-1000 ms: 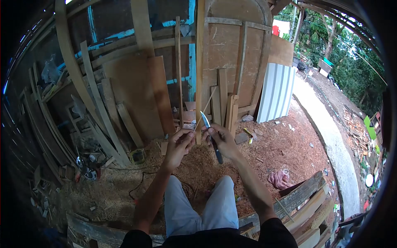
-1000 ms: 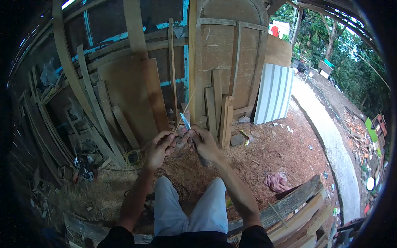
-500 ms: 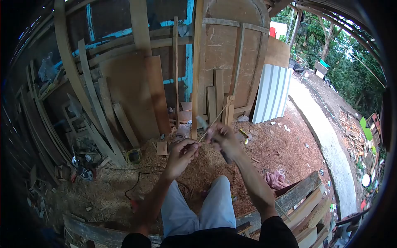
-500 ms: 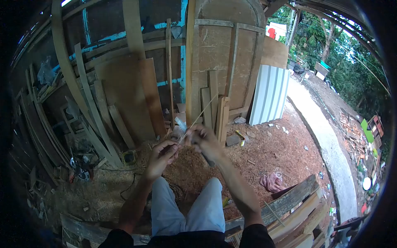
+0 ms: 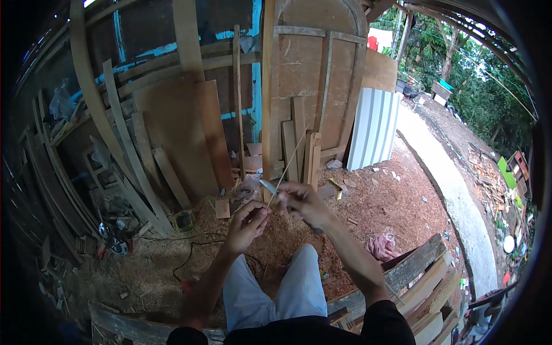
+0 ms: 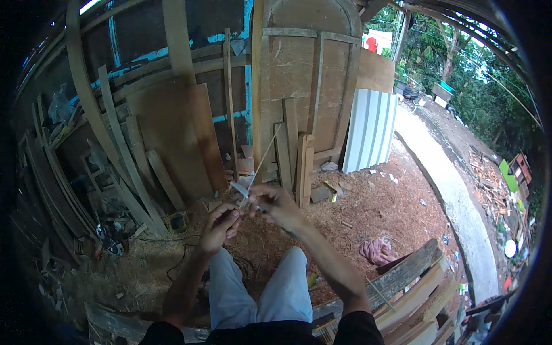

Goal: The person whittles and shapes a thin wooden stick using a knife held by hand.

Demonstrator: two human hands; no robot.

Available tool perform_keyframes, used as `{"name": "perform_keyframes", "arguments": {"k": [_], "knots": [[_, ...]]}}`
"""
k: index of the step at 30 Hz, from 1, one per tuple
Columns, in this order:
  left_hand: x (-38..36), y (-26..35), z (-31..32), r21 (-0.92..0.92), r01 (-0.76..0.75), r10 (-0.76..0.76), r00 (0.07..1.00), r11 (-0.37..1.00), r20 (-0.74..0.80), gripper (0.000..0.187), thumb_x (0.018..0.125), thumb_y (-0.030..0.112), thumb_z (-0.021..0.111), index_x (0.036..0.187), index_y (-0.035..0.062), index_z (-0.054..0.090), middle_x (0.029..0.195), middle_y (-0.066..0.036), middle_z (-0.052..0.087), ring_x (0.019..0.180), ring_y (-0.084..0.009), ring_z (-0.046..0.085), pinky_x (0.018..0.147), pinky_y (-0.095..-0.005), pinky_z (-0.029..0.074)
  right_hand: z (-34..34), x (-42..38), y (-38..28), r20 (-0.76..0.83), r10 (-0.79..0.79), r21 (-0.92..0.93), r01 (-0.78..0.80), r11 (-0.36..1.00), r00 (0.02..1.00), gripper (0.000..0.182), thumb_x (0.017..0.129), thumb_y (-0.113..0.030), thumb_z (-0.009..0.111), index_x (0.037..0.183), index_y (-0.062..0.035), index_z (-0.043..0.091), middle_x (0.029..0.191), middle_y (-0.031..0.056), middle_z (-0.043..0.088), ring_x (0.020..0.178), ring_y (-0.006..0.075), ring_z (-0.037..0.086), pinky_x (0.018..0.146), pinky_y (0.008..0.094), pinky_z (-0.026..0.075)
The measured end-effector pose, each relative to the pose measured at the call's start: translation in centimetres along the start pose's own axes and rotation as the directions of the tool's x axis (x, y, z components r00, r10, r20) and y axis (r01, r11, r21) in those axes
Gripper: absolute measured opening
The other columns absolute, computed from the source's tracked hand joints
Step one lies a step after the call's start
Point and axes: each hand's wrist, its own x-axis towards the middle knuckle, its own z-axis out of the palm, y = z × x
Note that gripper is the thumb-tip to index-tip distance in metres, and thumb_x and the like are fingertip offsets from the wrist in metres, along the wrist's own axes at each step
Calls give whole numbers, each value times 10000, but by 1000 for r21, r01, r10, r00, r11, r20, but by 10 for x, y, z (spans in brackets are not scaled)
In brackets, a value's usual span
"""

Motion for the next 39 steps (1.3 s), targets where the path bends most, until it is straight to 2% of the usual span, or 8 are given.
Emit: {"name": "perform_keyframes", "arguments": {"k": [9,11,14,31,33,35,37,39], "knots": [[1,-4,6,-11,-24,23,996,1000,-86,111,934,119,485,897,30,541,632,23,440,530,-51,379,462,-210,317,13,4,4,71,-5,-30,7,1000,997,159,910,-205,551,925,-50,583,674,-8,577,535,35,459,448,183,315],[5,-17,6,439,-327,410,906,837,-107,111,918,116,518,884,19,560,599,14,444,518,-62,381,467,-230,322,9,5,-5,75,42,-10,-42,999,996,172,907,-213,556,908,-45,595,666,-9,573,534,34,455,445,188,319],[-4,-5,18,660,-296,488,864,691,-124,101,903,102,539,892,6,565,569,-20,446,503,-73,387,472,-242,333,4,5,-5,18,83,-16,-83,996,996,196,900,-225,567,868,-39,619,643,-16,560,526,31,438,440,194,321],[11,-20,-4,778,-231,484,869,584,-106,125,881,120,547,822,10,534,612,-148,515,512,-249,509,507,-333,390,-12,40,26,-54,126,-37,-128,991,991,181,866,-210,616,814,-39,644,633,-11,557,483,48,429,407,217,325],[6,-19,-7,798,-225,487,868,559,-97,133,877,127,552,820,8,533,617,-155,518,520,-265,515,510,-338,391,-17,45,40,-95,75,-115,-86,990,993,133,855,-146,597,816,-30,648,645,-3,571,488,75,446,416,243,348],[-10,-15,-13,805,-192,463,879,561,-113,151,879,151,550,839,5,542,606,-141,516,513,-230,516,506,-339,389,-64,57,62,-469,-249,-261,136,956,847,164,829,-61,520,908,-23,659,622,31,583,538,57,500,454,187,369],[-28,-13,-37,810,-174,450,885,560,-121,150,881,155,545,850,8,550,607,-132,520,516,-207,517,507,-336,392,-143,54,89,-613,-57,-55,29,998,788,185,846,-90,505,949,-14,639,573,-13,508,421,45,398,374,204,304],[-33,-15,-64,812,-88,393,901,577,-182,152,891,152,519,895,13,580,616,-95,534,524,-143,508,507,-317,403,-139,36,73,-644,-27,-10,26,1000,765,349,912,-339,530,836,-11,621,545,-22,455,445,47,415,401,217,319]]}}
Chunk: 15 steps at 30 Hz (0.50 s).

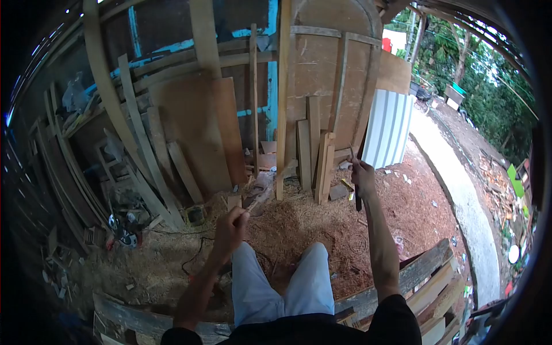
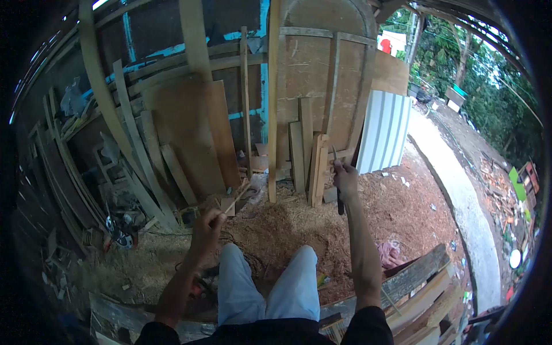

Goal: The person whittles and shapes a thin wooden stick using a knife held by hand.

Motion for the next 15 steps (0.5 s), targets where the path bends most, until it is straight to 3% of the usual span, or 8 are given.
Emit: {"name": "perform_keyframes", "arguments": {"k": [3,5,7,8,10,13,15], "knots": [[14,-7,2,-73,24,-25,1000,997,-13,171,907,154,497,930,12,590,622,-73,535,518,-131,490,503,-289,390,21,-35,-17,120,43,-30,-39,999,992,289,928,-291,506,900,-28,623,580,-19,485,452,52,421,410,220,334],[20,-12,17,-144,25,-24,1000,989,4,188,922,158,490,965,3,588,625,-46,536,529,-96,477,502,-269,379,43,-56,-11,272,-20,-58,37,998,962,243,934,-251,499,955,-40,618,610,-21,503,454,49,407,419,208,333],[22,-11,32,-266,-45,57,998,963,38,167,914,131,507,971,-7,582,640,-40,551,555,-70,480,510,-248,379,72,-68,9,330,-73,16,72,997,941,207,943,-190,464,995,-57,615,649,-1,531,490,40,425,416,187,327],[23,-7,36,-266,-45,60,997,963,48,167,914,131,507,971,-7,582,640,-40,551,555,-70,480,510,-248,379,83,-76,4,320,-70,17,68,998,945,207,943,-190,464,995,-57,615,649,-1,531,490,40,425,416,187,327],[22,4,42,-343,-12,51,993,939,105,132,899,89,521,960,-11,581,662,-30,561,576,-60,497,521,-229,395,98,-96,-20,393,-55,198,-26,980,918,210,945,-177,467,964,-20,605,674,3,572,533,44,445,444,187,344],[21,21,45,-381,-6,53,992,924,112,111,890,68,530,953,-7,582,682,-24,569,605,-68,532,545,-221,421,107,-114,-39,493,-31,88,-15,996,870,184,938,-156,482,962,-18,600,699,19,590,585,57,490,472,186,366],[22,21,54,-420,-18,74,990,907,119,112,898,63,516,964,-1,579,697,-7,546,628,-55,503,573,-213,408,116,-126,-37,514,-66,112,10,994,856,170,921,-155,520,930,-11,610,681,19,581,592,61,501,484,194,369]]}}
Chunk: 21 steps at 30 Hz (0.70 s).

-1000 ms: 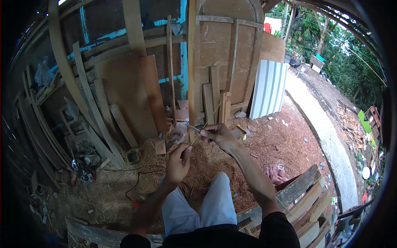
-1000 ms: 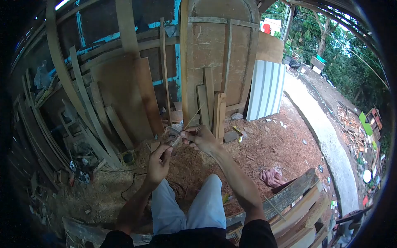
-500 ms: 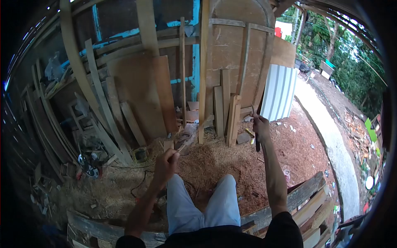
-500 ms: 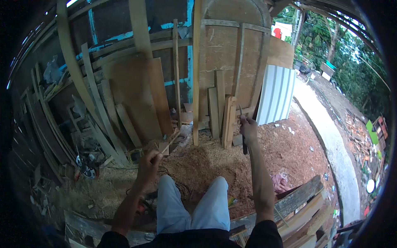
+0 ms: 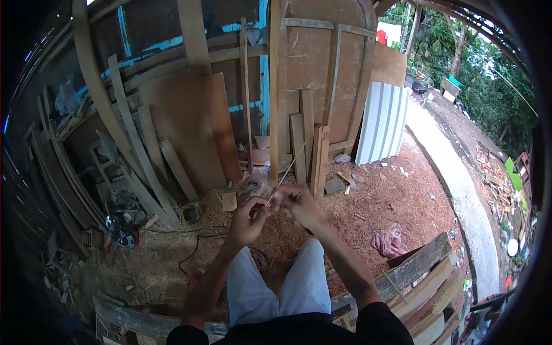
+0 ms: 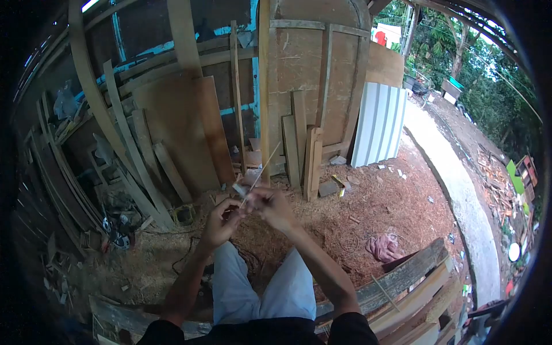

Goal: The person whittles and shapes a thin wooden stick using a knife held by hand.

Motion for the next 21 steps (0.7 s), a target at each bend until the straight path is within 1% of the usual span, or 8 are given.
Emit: {"name": "perform_keyframes", "arguments": {"k": [2,5,7,9,12,16,18,21], "knots": [[-1,-1,2,-41,-15,15,1000,999,7,115,906,57,503,976,5,576,712,10,523,651,-42,473,601,-206,395,4,-2,3,154,34,-36,-29,999,987,180,913,-161,536,868,-11,624,668,11,584,535,36,463,457,190,340],[-9,14,6,-9,31,-31,999,999,39,98,879,44,533,946,-10,579,708,-54,585,652,-86,572,588,-241,455,-22,6,8,104,117,-126,-104,987,988,190,896,-181,570,856,-8,638,632,-1,568,528,37,465,462,192,343],[-18,29,18,202,-81,95,994,976,-56,98,881,40,529,951,-13,574,709,-76,585,622,-92,555,566,-240,437,-28,7,3,75,160,-169,-145,975,984,196,888,-190,586,850,-7,645,614,-7,560,525,38,465,464,193,345],[-17,21,19,157,-39,48,997,987,-54,107,897,62,522,942,-14,581,714,-44,572,639,-66,521,573,-219,414,-28,4,-4,39,247,-128,-240,962,968,215,876,-216,604,852,-8,652,589,-17,543,508,38,456,444,203,336],[-13,17,20,113,6,0,999,994,-46,130,913,90,516,931,-17,588,715,-14,560,653,-43,485,583,-200,391,-32,11,13,50,151,-128,-143,981,987,232,872,-234,611,845,-7,651,584,-16,537,502,40,456,424,213,328],[-11,14,14,136,86,-84,996,987,-23,132,910,93,524,929,-19,592,712,-17,559,648,-52,488,598,-206,403,-37,17,24,21,177,-125,-173,977,984,228,863,-227,624,862,-3,668,609,-5,561,489,42,439,425,210,319],[-20,13,3,148,28,-26,1000,989,-13,107,894,71,533,906,-18,592,693,-37,566,614,-66,498,571,-219,408,-73,38,59,-240,-127,-305,50,951,962,218,885,-210,587,872,-7,664,633,5,561,490,47,448,426,211,328],[-31,10,-10,144,26,-22,999,989,-23,92,885,53,533,885,-16,593,664,-43,562,567,-74,491,535,-229,403,-106,36,26,-349,-58,-133,11,991,935,199,907,-179,535,898,-23,658,652,10,565,511,55,465,448,204,345]]}}
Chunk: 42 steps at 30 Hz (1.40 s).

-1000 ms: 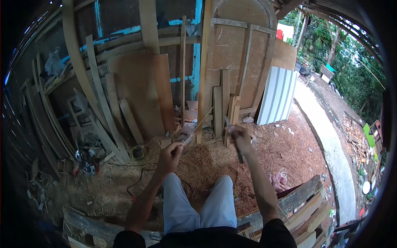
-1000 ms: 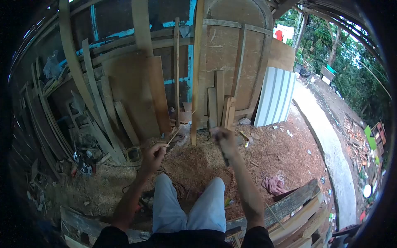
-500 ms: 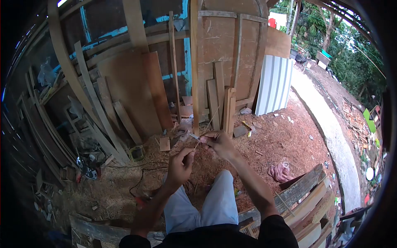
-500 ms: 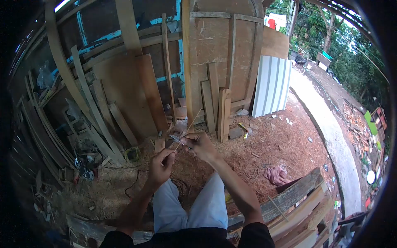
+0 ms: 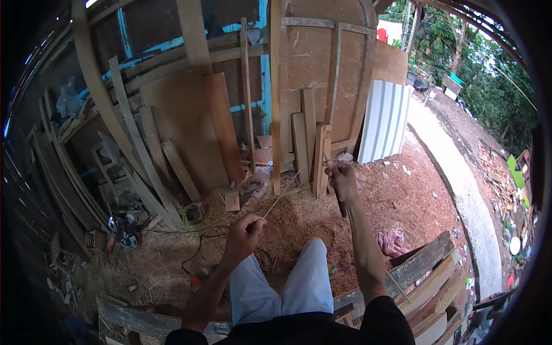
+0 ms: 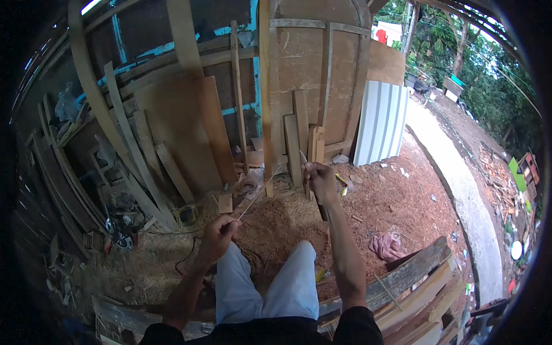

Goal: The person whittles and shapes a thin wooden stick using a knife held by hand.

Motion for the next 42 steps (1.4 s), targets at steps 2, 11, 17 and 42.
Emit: {"name": "perform_keyframes", "arguments": {"k": [2,11,17,42], "knots": [[1,-4,1,-34,61,-62,998,998,-14,101,892,57,524,886,-16,594,654,-30,550,555,-68,473,526,-226,393,9,-19,-25,72,107,5,-108,994,992,167,904,-155,530,924,-44,654,645,-1,560,521,58,472,458,197,345],[14,-2,20,-508,275,-215,961,816,174,129,923,82,494,909,-3,590,638,14,471,584,-53,416,515,-210,336,66,-68,-27,389,185,68,-228,971,903,215,901,-220,563,842,-28,640,610,-25,528,480,26,417,419,177,296],[14,1,19,-496,229,-182,973,838,143,140,920,91,495,892,-17,580,647,10,455,527,-38,341,451,-194,255,70,-75,-40,530,206,-117,-170,978,823,252,899,-252,568,803,-31,639,602,-21,543,483,35,433,433,200,324],[20,33,0,-623,432,-294,902,652,317,149,941,170,477,933,42,552,654,29,434,502,-17,286,420,-180,192,70,-69,-54,599,102,64,-175,983,794,156,897,-165,569,916,-13,600,699,31,591,560,41,467,453,187,316]]}}
